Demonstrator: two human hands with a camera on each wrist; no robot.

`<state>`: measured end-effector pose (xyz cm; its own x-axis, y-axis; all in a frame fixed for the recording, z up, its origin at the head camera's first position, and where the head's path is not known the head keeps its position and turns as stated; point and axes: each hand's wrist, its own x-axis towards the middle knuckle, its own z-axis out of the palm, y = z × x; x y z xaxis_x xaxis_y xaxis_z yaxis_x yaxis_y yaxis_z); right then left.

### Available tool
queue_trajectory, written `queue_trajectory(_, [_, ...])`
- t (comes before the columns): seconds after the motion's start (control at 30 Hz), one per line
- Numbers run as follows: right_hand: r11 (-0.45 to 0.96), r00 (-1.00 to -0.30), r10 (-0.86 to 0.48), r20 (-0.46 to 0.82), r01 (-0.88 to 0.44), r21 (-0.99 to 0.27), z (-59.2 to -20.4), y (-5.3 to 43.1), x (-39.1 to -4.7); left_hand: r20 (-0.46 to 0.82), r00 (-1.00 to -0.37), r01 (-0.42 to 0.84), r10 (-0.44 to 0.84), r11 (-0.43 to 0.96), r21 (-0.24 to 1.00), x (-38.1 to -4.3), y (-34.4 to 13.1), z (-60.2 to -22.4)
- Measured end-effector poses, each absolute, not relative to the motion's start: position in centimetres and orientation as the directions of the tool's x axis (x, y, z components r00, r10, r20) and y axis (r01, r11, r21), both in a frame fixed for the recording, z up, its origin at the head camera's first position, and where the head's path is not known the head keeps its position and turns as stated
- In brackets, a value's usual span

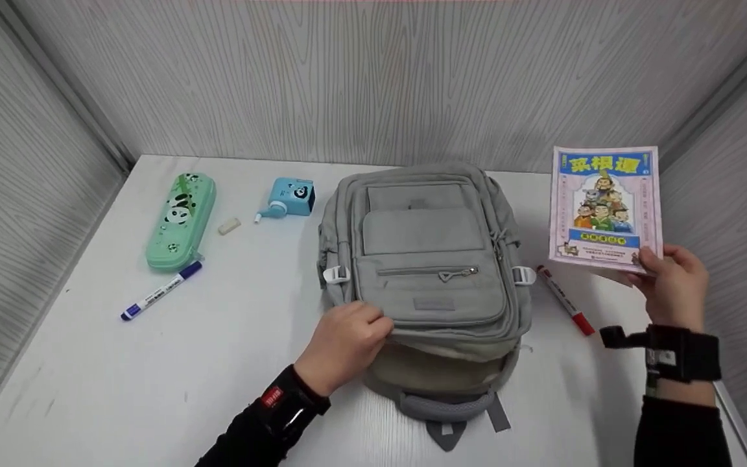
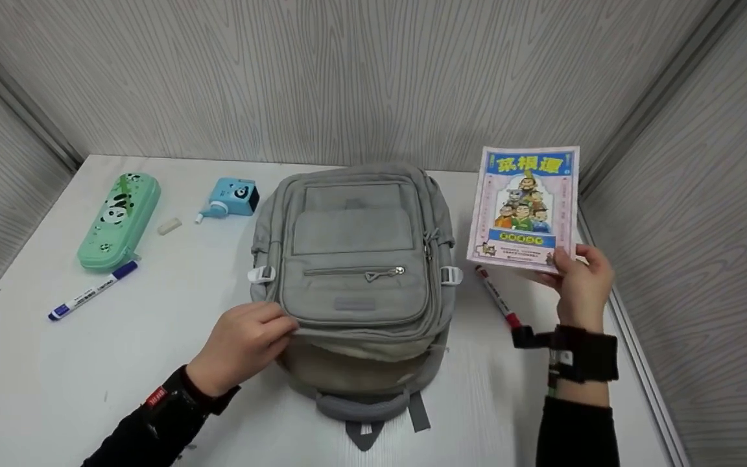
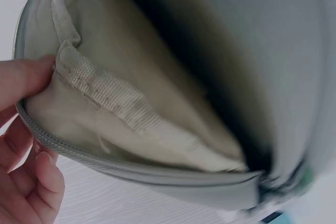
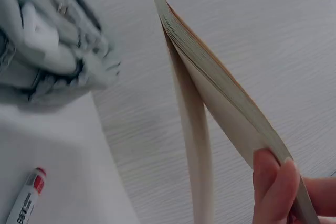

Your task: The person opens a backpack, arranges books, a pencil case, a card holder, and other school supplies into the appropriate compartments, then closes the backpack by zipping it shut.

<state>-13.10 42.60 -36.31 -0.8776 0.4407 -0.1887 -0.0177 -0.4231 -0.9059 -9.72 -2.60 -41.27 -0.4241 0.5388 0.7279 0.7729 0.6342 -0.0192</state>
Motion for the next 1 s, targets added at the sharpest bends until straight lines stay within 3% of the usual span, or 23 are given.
queue_trajectory(0.1, [-0.475, -0.943, 0.328, -0.052, -0.117, -0.872, -35.3, 41.4, -10.1, 0.729, -0.445, 0.75, 0.521, 0.661, -0.015, -11.2, -2.2, -39.6])
queue_trajectory(0.23, [-0.495, -0.983, 0.154, 0.101, -0.165, -0.853, -34.8, 39.6, -6.4, 0.658, -0.569, 0.736, 0.494, 0.663, 0.138, -13.4, -1.8, -37.8])
queue_trajectory(0.33, [-0.494, -0.982, -0.022, 0.185, -0.15, -0.856, -35.0, 38.0, -4.2, 0.567, -0.669, 0.707, 0.481, 0.647, 0.286, -14.6, -1.7, -36.6])
queue_trajectory(0.47, [-0.482, -0.928, -0.287, 0.237, -0.074, -0.873, -35.6, 35.8, -2.4, 0.455, -0.754, 0.648, 0.473, 0.644, 0.405, -15.7, -1.5, -35.5])
queue_trajectory(0.57, [-0.428, -0.861, -0.461, 0.214, 0.004, -0.904, -36.2, 34.0, -1.8, 0.393, -0.792, 0.609, 0.466, 0.645, 0.461, -16.3, -1.8, -34.8])
queue_trajectory(0.73, [-0.278, -0.767, -0.64, 0.043, 0.179, -0.944, -37.6, 31.7, -1.3, 0.319, -0.834, 0.548, 0.45, 0.611, 0.571, -17.0, -2.6, -33.9])
queue_trajectory(0.87, [-0.187, -0.735, -0.672, -0.087, 0.283, -0.941, -39.2, 30.8, -1.6, 0.307, -0.839, 0.535, 0.45, 0.577, 0.617, -17.2, -3.0, -33.5])
queue_trajectory(1.0, [-0.119, -0.777, -0.591, -0.216, 0.349, -0.929, -40.7, 30.2, -2.3, 0.339, -0.829, 0.554, 0.445, 0.566, 0.611, -17.2, -2.9, -33.4])
